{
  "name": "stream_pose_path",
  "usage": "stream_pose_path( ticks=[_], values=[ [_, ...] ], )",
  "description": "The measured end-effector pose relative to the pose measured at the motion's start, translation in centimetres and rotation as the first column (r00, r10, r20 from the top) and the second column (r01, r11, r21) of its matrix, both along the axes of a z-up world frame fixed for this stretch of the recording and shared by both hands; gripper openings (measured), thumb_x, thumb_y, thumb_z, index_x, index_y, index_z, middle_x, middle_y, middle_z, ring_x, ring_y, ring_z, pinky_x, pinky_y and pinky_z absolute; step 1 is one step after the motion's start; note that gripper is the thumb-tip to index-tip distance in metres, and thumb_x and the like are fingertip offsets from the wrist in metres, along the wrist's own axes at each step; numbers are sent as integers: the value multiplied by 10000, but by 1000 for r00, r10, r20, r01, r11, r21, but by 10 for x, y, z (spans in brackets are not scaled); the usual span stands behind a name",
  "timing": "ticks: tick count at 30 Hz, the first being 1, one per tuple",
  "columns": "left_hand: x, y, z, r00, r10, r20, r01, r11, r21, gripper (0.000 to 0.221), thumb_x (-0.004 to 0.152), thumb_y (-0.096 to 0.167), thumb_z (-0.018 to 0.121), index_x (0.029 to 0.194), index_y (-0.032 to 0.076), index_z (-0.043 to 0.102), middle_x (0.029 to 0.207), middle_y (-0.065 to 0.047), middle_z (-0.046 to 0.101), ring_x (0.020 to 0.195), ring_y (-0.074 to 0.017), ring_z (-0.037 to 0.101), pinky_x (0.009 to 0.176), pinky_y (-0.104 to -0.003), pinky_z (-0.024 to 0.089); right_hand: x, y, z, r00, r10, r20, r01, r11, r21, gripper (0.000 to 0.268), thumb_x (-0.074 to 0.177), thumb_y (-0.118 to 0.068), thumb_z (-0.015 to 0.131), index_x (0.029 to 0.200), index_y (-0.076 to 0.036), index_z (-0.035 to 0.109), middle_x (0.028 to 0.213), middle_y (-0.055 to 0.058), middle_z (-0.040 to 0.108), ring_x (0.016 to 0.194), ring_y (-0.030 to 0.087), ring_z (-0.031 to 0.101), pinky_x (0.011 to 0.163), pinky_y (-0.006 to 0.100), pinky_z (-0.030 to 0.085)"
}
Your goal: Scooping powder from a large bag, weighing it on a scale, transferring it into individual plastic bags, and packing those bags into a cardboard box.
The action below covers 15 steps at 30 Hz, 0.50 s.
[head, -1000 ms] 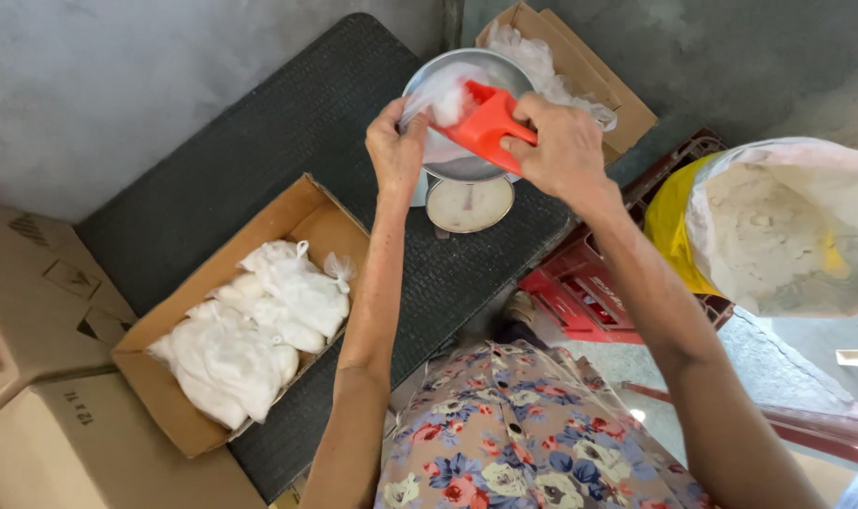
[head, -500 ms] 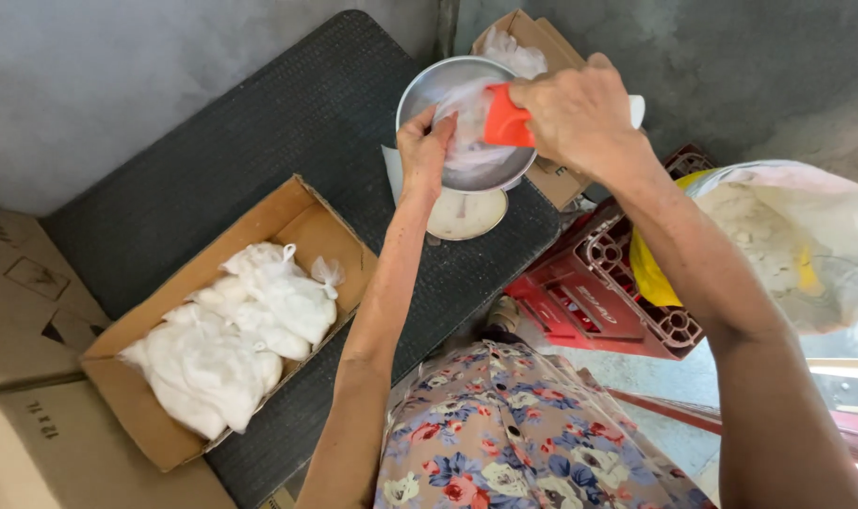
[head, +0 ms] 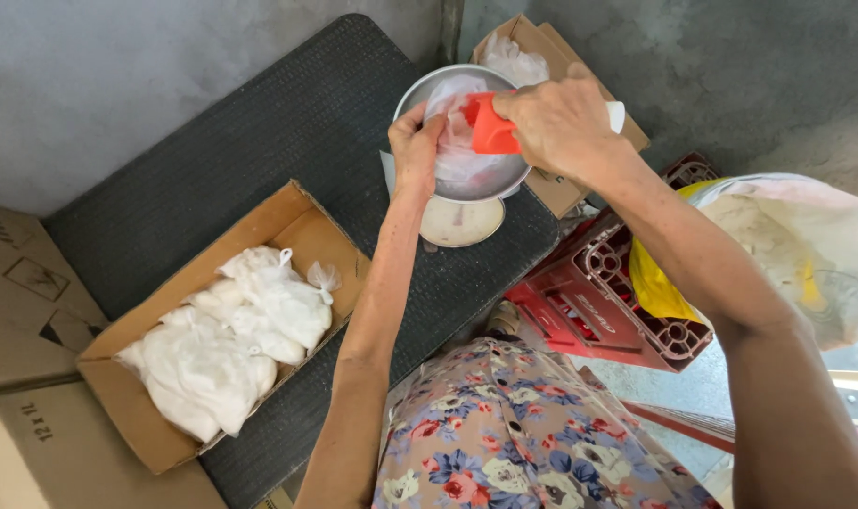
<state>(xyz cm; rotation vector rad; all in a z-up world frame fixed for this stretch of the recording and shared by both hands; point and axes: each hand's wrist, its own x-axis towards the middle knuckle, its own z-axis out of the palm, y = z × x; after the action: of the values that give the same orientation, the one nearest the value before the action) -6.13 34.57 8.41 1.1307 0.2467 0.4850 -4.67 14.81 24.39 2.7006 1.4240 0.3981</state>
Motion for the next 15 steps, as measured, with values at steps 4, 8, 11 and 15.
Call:
stream_pose_path(
  ticks=[4,8,11,15],
  values=[
    [6,5,-1,1000,-10,-8,10,999,-35,256,910,-3,648,1143,-46,743,751,11,680,602,-53,527,548,-239,435,6,1,10,994,-112,14,113,982,-149,422,864,-78,667,1240,-258,733,756,82,738,589,210,667,801,439,429],
    [18,11,0,998,-29,64,31,999,-33,221,967,2,665,1138,-88,772,729,23,598,597,-47,454,535,-233,364,14,-5,24,988,-123,89,138,970,-199,338,951,-136,642,1247,-268,737,704,101,729,562,222,661,798,445,421],
    [14,9,28,994,-41,99,49,996,-77,275,936,-30,634,1185,-58,748,757,19,647,620,-47,510,561,-232,417,6,-11,47,977,-89,192,126,974,-186,311,967,-127,654,1222,-274,753,666,64,718,551,196,652,797,438,419],
    [5,7,32,982,-73,173,73,997,9,281,945,-28,625,1199,-44,744,771,18,664,631,-46,520,571,-231,429,-12,-17,62,981,-16,196,41,991,-128,238,919,-152,689,1108,-278,761,742,54,709,654,224,653,814,422,416]
  ],
)
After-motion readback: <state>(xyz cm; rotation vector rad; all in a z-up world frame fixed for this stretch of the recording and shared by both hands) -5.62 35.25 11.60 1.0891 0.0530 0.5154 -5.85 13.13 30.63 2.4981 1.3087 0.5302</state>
